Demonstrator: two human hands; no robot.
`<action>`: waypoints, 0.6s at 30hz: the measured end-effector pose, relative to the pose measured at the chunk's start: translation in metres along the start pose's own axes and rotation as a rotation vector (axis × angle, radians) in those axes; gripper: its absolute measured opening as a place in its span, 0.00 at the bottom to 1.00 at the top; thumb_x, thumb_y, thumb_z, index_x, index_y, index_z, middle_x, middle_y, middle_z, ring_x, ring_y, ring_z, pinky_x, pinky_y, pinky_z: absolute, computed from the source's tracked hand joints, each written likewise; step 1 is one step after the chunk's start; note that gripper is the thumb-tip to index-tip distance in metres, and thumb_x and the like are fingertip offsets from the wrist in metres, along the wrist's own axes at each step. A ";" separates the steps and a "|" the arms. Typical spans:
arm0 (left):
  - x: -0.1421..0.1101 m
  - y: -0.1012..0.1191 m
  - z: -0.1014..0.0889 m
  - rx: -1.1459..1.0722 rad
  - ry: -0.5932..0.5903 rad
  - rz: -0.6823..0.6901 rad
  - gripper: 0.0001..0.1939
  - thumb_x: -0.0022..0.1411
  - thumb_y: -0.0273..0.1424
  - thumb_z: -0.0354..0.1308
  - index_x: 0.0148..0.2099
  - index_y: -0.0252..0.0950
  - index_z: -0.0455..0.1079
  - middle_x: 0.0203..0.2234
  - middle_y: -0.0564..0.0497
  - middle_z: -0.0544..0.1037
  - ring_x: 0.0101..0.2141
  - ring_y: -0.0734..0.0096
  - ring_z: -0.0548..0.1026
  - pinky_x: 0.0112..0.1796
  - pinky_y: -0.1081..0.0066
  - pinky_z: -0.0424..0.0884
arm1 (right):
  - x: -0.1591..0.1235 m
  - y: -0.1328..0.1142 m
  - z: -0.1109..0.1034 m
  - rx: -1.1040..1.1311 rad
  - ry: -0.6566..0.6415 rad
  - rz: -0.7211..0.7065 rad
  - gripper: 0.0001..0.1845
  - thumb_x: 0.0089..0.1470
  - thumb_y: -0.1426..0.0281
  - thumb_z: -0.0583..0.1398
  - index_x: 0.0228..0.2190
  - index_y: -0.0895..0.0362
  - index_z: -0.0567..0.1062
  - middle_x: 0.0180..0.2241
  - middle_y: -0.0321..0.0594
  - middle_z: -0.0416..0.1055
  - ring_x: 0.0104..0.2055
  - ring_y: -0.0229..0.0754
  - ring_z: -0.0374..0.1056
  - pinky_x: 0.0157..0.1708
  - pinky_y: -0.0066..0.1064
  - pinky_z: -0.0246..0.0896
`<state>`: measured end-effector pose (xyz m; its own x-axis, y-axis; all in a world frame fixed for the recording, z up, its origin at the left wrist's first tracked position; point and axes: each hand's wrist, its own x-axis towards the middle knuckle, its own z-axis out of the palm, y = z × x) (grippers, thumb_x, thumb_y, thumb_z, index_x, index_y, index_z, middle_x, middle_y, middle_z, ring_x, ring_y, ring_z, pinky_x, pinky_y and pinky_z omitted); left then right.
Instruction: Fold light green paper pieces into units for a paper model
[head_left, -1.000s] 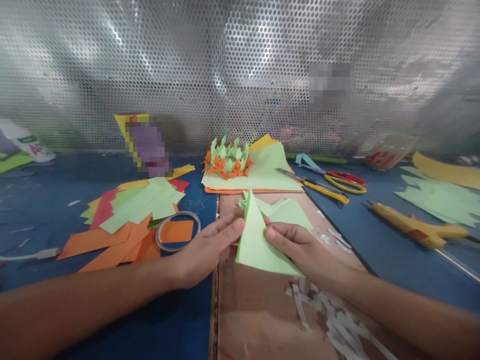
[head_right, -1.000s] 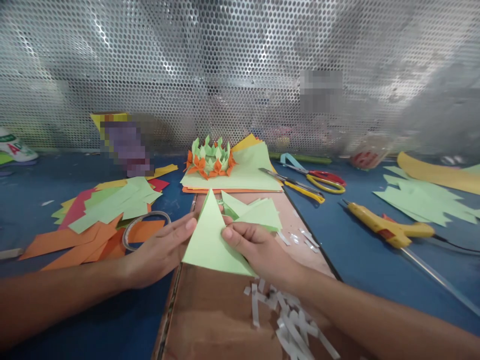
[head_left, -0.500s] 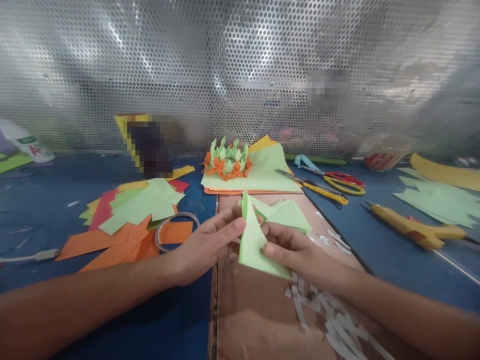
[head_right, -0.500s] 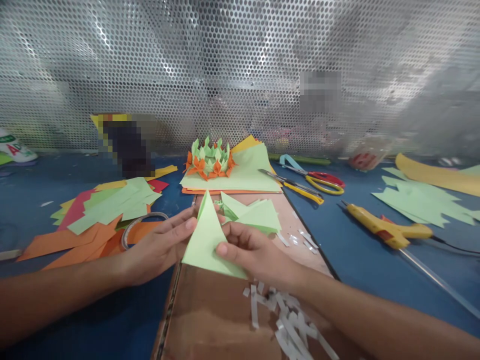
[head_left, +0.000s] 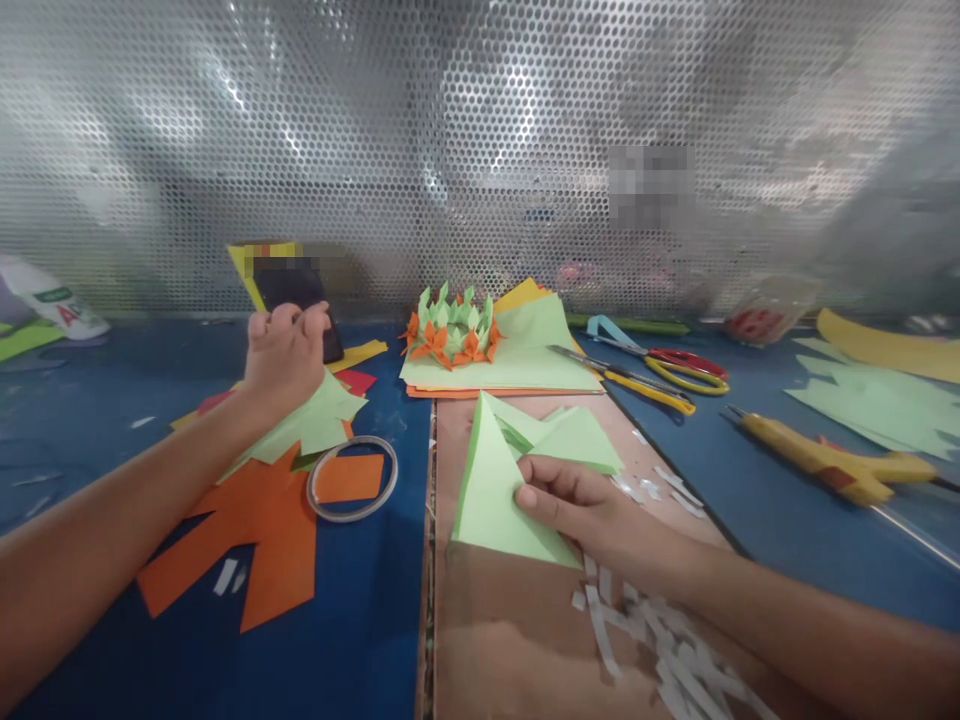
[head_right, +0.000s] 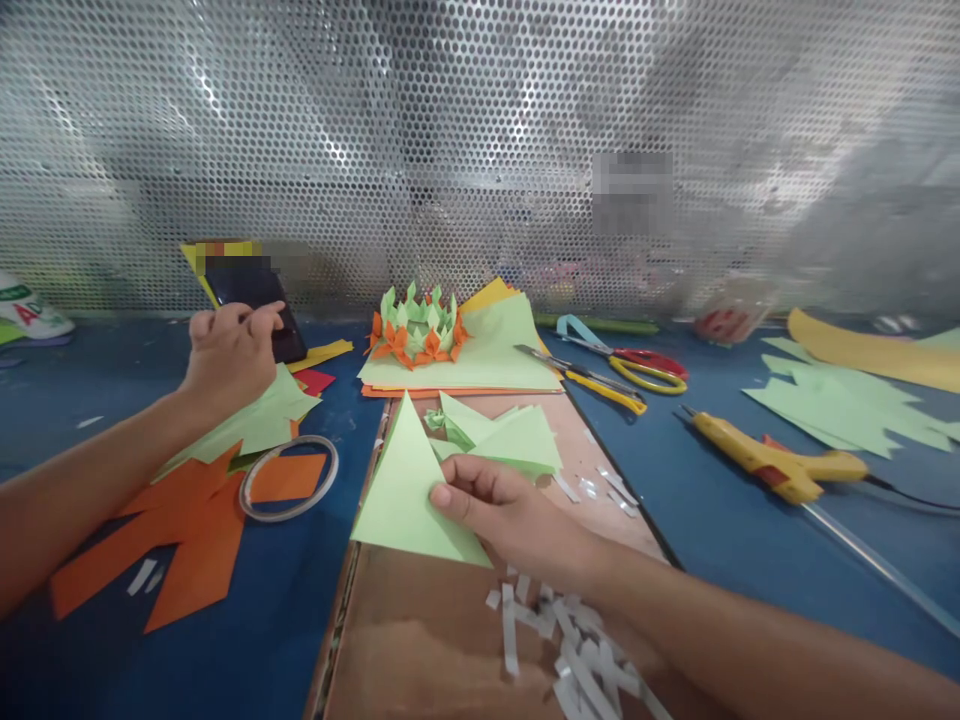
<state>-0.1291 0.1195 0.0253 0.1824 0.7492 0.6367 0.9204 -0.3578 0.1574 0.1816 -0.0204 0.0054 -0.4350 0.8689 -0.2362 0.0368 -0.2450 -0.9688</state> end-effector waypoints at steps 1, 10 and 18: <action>-0.001 -0.002 0.001 -0.002 -0.004 -0.006 0.16 0.58 0.23 0.42 0.47 0.35 0.64 0.49 0.44 0.70 0.54 0.47 0.57 0.52 0.46 0.43 | 0.000 0.000 0.000 0.005 0.009 0.005 0.18 0.47 0.55 0.61 0.27 0.58 0.67 0.22 0.30 0.60 0.20 0.28 0.54 0.18 0.18 0.48; 0.001 -0.001 -0.001 -0.084 -0.036 -0.044 0.14 0.57 0.22 0.45 0.45 0.35 0.65 0.43 0.44 0.72 0.54 0.45 0.58 0.52 0.45 0.42 | 0.000 0.002 -0.001 0.013 0.004 -0.006 0.17 0.47 0.56 0.61 0.27 0.58 0.67 0.24 0.30 0.60 0.21 0.28 0.54 0.19 0.19 0.48; -0.019 0.095 -0.012 -0.874 -0.576 -0.113 0.19 0.62 0.38 0.47 0.52 0.35 0.57 0.47 0.45 0.70 0.42 0.64 0.71 0.42 0.63 0.66 | -0.002 0.002 0.000 -0.040 0.099 -0.010 0.18 0.48 0.54 0.59 0.26 0.57 0.69 0.21 0.29 0.59 0.22 0.30 0.54 0.22 0.20 0.53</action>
<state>-0.0492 0.0648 0.0372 0.4589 0.8730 0.1652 0.4147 -0.3749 0.8291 0.1826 -0.0228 0.0038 -0.3449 0.9098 -0.2310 0.0694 -0.2207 -0.9729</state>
